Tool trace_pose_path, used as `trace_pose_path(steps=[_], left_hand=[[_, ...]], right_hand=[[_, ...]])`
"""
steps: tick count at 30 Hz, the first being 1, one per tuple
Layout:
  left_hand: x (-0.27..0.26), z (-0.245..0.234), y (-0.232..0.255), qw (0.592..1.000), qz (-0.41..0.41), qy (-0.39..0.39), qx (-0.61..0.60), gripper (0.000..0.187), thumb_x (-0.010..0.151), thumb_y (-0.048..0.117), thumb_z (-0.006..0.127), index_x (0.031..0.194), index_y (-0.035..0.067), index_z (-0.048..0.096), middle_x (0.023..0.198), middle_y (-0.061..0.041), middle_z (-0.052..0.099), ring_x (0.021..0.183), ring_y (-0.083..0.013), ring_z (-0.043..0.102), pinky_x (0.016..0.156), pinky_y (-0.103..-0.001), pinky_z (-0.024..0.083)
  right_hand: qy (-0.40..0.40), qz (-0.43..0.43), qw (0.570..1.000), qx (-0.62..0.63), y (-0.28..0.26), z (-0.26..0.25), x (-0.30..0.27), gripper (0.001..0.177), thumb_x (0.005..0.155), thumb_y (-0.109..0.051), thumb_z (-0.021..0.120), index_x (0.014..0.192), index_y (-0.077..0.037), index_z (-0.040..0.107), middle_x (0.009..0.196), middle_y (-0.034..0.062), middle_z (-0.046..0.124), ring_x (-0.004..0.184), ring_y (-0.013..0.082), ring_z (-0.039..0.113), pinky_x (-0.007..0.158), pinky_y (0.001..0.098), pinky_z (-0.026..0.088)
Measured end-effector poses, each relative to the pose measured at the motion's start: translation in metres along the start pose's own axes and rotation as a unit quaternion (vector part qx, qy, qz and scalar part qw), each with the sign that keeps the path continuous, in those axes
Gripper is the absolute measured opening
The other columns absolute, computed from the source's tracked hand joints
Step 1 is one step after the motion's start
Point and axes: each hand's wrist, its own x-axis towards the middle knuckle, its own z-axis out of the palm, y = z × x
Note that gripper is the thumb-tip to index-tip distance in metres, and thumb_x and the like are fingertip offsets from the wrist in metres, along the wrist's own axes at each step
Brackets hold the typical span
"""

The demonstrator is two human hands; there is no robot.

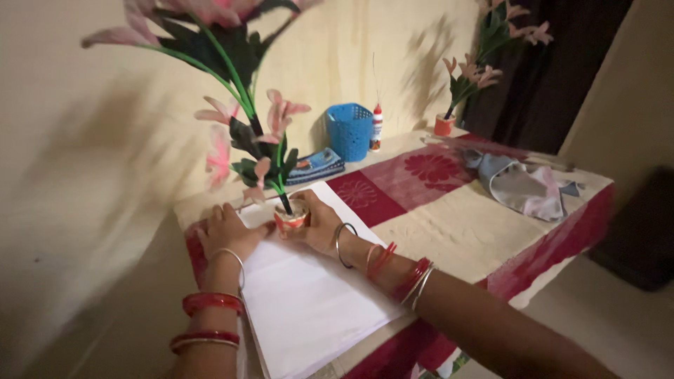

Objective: The person gathers loose sheets and a notepad from the floor, stacks them, and places them on a table. They then wipe the table surface with a cloth and move a small potted plant to the side before returning to the floor to collect more papers.

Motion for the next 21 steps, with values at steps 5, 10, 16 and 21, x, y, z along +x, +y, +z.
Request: trace_pose_path(steps=[5,10,16,21], left_hand=[[-0.004,-0.003,0.001,1.0,0.003,-0.025,-0.001,0.104,0.07,0.07,0.076,0.151,0.013,0.045,0.155,-0.013,0.045,0.147,-0.0298,0.037,0.123,-0.054,0.018],[-0.002,0.0,-0.003,1.0,0.025,-0.005,-0.004,0.103,0.068,0.071,0.077,0.147,0.012,0.048,0.151,-0.014,0.047,0.143,-0.0312,0.039,0.12,-0.053,0.021],[-0.013,-0.015,0.002,0.999,0.033,0.001,-0.013,0.088,0.068,0.068,0.079,0.134,0.012,0.063,0.142,-0.015,0.056,0.138,-0.0322,0.048,0.116,-0.05,0.034],[-0.024,-0.027,0.006,0.997,0.057,0.019,-0.051,0.078,0.065,0.059,0.082,0.131,0.018,0.069,0.133,-0.015,0.062,0.127,-0.0337,0.057,0.107,-0.044,0.046]], right_hand=[[0.001,-0.012,1.0,0.006,0.006,0.003,0.004,0.079,0.069,-0.028,0.089,0.135,-0.009,0.05,0.115,0.0124,0.072,0.106,0.0203,0.07,0.092,0.0321,0.056],[-0.004,-0.018,1.0,0.008,0.011,0.001,0.006,0.081,0.069,-0.028,0.091,0.136,-0.008,0.05,0.117,0.0121,0.07,0.109,0.02,0.068,0.095,0.0317,0.054],[-0.014,-0.043,0.999,0.012,0.023,-0.001,0.014,0.079,0.068,-0.025,0.091,0.134,-0.006,0.052,0.116,0.0113,0.07,0.107,0.019,0.068,0.094,0.0314,0.055],[-0.05,-0.025,0.996,0.072,0.03,-0.011,0.015,0.077,0.065,-0.021,0.087,0.131,-0.003,0.053,0.112,0.0099,0.07,0.099,0.0171,0.067,0.086,0.0326,0.058]])
